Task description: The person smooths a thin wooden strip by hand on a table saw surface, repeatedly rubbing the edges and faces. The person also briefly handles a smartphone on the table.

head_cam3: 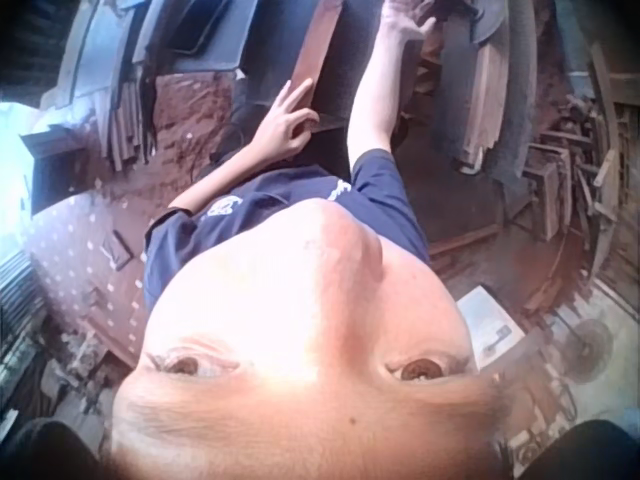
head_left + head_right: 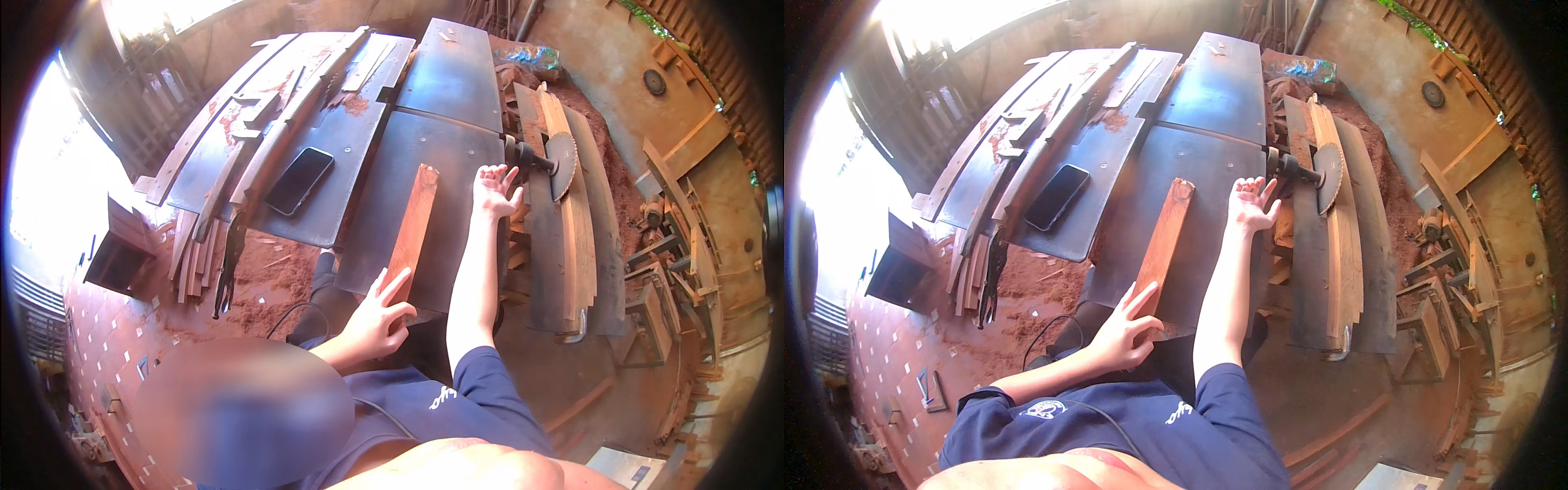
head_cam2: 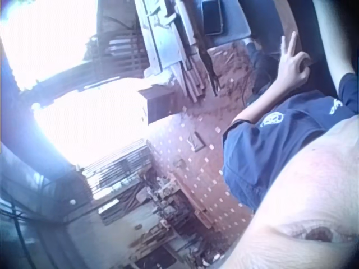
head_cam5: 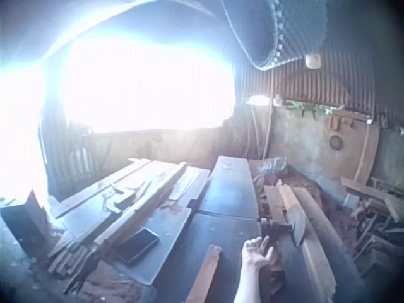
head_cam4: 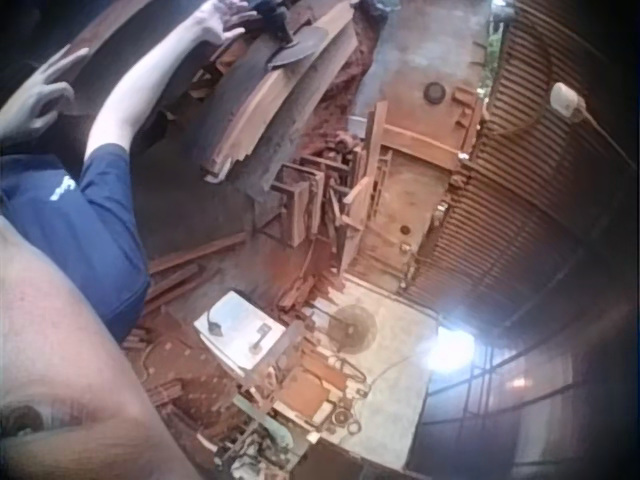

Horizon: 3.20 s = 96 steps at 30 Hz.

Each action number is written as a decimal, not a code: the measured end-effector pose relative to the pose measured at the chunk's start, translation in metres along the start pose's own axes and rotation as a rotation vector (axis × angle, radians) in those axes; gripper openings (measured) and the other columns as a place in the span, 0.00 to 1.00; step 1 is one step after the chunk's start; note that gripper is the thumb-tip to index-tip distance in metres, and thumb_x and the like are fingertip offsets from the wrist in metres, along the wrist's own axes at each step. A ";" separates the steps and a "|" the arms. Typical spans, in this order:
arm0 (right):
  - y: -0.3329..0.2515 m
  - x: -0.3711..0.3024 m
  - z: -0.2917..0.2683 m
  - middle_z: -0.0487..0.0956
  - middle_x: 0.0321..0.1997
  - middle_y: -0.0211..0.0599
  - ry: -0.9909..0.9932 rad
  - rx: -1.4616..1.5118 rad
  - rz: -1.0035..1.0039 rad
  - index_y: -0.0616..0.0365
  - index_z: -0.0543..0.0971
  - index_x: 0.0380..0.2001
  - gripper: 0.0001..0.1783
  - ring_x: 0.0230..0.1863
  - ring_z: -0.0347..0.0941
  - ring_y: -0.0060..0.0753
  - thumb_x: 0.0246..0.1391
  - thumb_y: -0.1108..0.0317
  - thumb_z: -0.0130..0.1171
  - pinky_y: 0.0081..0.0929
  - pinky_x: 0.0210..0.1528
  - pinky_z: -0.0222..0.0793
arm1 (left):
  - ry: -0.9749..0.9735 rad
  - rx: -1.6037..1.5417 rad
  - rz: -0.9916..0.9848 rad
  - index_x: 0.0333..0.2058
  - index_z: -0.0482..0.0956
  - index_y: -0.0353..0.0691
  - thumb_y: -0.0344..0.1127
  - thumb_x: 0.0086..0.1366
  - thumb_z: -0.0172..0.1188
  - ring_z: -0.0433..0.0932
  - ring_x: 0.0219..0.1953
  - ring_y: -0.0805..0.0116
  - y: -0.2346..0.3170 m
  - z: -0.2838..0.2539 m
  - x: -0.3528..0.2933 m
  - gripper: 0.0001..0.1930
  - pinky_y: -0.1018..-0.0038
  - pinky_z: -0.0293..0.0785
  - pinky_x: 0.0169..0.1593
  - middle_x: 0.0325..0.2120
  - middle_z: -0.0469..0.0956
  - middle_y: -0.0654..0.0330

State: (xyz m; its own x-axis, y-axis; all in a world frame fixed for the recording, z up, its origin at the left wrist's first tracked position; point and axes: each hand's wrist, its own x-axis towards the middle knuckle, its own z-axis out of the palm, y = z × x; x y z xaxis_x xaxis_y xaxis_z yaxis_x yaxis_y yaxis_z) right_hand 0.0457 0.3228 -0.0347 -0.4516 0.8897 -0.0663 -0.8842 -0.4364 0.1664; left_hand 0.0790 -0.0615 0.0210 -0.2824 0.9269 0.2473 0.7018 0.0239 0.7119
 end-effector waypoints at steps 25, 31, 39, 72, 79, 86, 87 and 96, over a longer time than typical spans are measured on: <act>-0.003 0.008 0.008 0.74 0.37 0.47 -0.006 -0.016 -0.062 0.54 0.76 0.50 0.29 0.33 0.67 0.40 0.57 0.42 0.51 0.40 0.39 0.62 | 0.068 0.204 0.040 0.44 0.83 0.51 0.36 0.57 0.57 0.67 0.64 0.46 -0.132 0.007 0.284 0.15 0.60 0.66 0.65 0.68 0.60 0.55; 0.001 0.009 0.010 0.74 0.37 0.46 -0.019 -0.018 -0.048 0.53 0.76 0.50 0.28 0.35 0.68 0.41 0.58 0.43 0.50 0.40 0.40 0.62 | 0.049 0.246 0.026 0.44 0.83 0.52 0.37 0.57 0.57 0.68 0.63 0.47 -0.139 0.002 0.323 0.16 0.59 0.66 0.65 0.68 0.60 0.55; 0.004 0.017 0.007 0.74 0.40 0.45 -0.045 -0.038 0.006 0.52 0.74 0.54 0.29 0.36 0.67 0.41 0.58 0.43 0.50 0.42 0.41 0.62 | 0.044 0.310 -0.017 0.46 0.81 0.53 0.40 0.59 0.54 0.68 0.64 0.51 -0.157 0.012 0.369 0.16 0.47 0.58 0.68 0.70 0.58 0.59; 0.001 0.043 0.019 0.74 0.40 0.42 0.057 0.010 -0.036 0.51 0.76 0.54 0.29 0.36 0.67 0.38 0.62 0.43 0.43 0.40 0.44 0.63 | 0.128 0.358 0.065 0.42 0.81 0.49 0.38 0.63 0.49 0.75 0.50 0.50 -0.263 0.023 0.633 0.13 0.61 0.73 0.56 0.49 0.70 0.56; -0.018 0.049 0.020 0.75 0.39 0.42 -0.004 -0.047 -0.102 0.52 0.76 0.52 0.29 0.35 0.67 0.38 0.63 0.41 0.41 0.40 0.43 0.63 | 0.041 0.484 0.091 0.40 0.84 0.51 0.41 0.63 0.47 0.77 0.51 0.52 -0.247 0.012 0.572 0.16 0.56 0.70 0.59 0.55 0.71 0.56; -0.014 0.053 0.017 0.76 0.39 0.45 -0.067 -0.108 -0.103 0.51 0.75 0.52 0.30 0.34 0.68 0.40 0.56 0.41 0.50 0.42 0.41 0.63 | 0.061 0.657 0.195 0.55 0.79 0.55 0.39 0.64 0.47 0.71 0.60 0.44 -0.221 0.015 0.452 0.21 0.55 0.62 0.67 0.69 0.57 0.48; -0.011 0.053 0.014 0.76 0.39 0.44 -0.083 -0.094 -0.102 0.50 0.76 0.52 0.29 0.35 0.68 0.40 0.56 0.41 0.50 0.42 0.41 0.63 | 0.058 0.731 0.221 0.57 0.76 0.57 0.39 0.65 0.47 0.70 0.61 0.42 -0.230 0.018 0.436 0.22 0.55 0.61 0.68 0.69 0.55 0.48; -0.026 0.035 0.001 0.76 0.41 0.42 -0.058 -0.123 -0.168 0.49 0.75 0.54 0.32 0.36 0.69 0.39 0.51 0.42 0.55 0.42 0.42 0.63 | 0.005 0.342 -0.057 0.63 0.70 0.58 0.36 0.64 0.49 0.59 0.67 0.36 -0.118 0.008 0.275 0.27 0.57 0.59 0.70 0.71 0.50 0.46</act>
State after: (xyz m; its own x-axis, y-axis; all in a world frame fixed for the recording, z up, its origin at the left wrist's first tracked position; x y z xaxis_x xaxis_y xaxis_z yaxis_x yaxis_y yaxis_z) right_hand 0.0528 0.3657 -0.0405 -0.2922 0.9560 -0.0254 -0.9560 -0.2912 0.0363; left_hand -0.0762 0.1934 -0.0003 -0.3302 0.9186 0.2170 0.8633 0.2009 0.4631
